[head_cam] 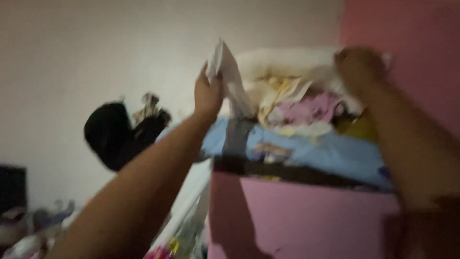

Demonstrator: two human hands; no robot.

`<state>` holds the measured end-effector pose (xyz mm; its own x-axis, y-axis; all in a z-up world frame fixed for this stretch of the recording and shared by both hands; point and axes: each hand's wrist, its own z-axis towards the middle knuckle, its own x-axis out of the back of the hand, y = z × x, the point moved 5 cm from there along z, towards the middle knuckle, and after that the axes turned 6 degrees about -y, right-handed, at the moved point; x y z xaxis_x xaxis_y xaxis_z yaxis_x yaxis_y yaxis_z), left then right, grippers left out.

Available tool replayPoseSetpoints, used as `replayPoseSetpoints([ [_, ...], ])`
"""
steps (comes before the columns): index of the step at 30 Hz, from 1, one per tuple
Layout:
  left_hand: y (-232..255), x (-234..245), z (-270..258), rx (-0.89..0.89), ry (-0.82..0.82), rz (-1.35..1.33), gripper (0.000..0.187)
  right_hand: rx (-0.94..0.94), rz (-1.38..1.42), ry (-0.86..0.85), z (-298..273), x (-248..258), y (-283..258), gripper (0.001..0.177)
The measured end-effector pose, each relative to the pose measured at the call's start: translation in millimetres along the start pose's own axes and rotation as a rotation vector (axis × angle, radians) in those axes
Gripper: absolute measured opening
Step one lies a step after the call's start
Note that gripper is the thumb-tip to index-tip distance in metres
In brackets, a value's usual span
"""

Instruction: Organizing and tidying up various items in a bedroom, including folding clothes and arranging toiletries on a desk.

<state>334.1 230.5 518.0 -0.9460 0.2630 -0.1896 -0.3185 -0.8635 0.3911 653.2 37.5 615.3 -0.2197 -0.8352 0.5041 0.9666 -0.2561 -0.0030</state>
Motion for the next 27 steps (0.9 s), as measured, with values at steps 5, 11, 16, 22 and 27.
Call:
replayPoseSetpoints([
  [5,26,47,-39,0.132,-0.033,-0.174,0.055,0.164,-0.024,0.139,5,-5,-12,0.043],
  [11,52,86,-76,0.236,-0.077,-0.147,0.055,0.284,-0.270,0.009,-6,-23,-34,0.054],
  [16,60,102,-81,0.246,-0.076,-0.097,0.054,0.007,-0.046,0.120,-33,16,-53,0.065],
  [22,63,91,-85,0.263,-0.086,-0.302,0.050,0.027,-0.055,0.102,-39,21,-69,0.048],
  [27,51,97,-123,0.324,-0.043,-0.348,0.036,0.220,0.468,0.173,-96,18,-113,0.039],
])
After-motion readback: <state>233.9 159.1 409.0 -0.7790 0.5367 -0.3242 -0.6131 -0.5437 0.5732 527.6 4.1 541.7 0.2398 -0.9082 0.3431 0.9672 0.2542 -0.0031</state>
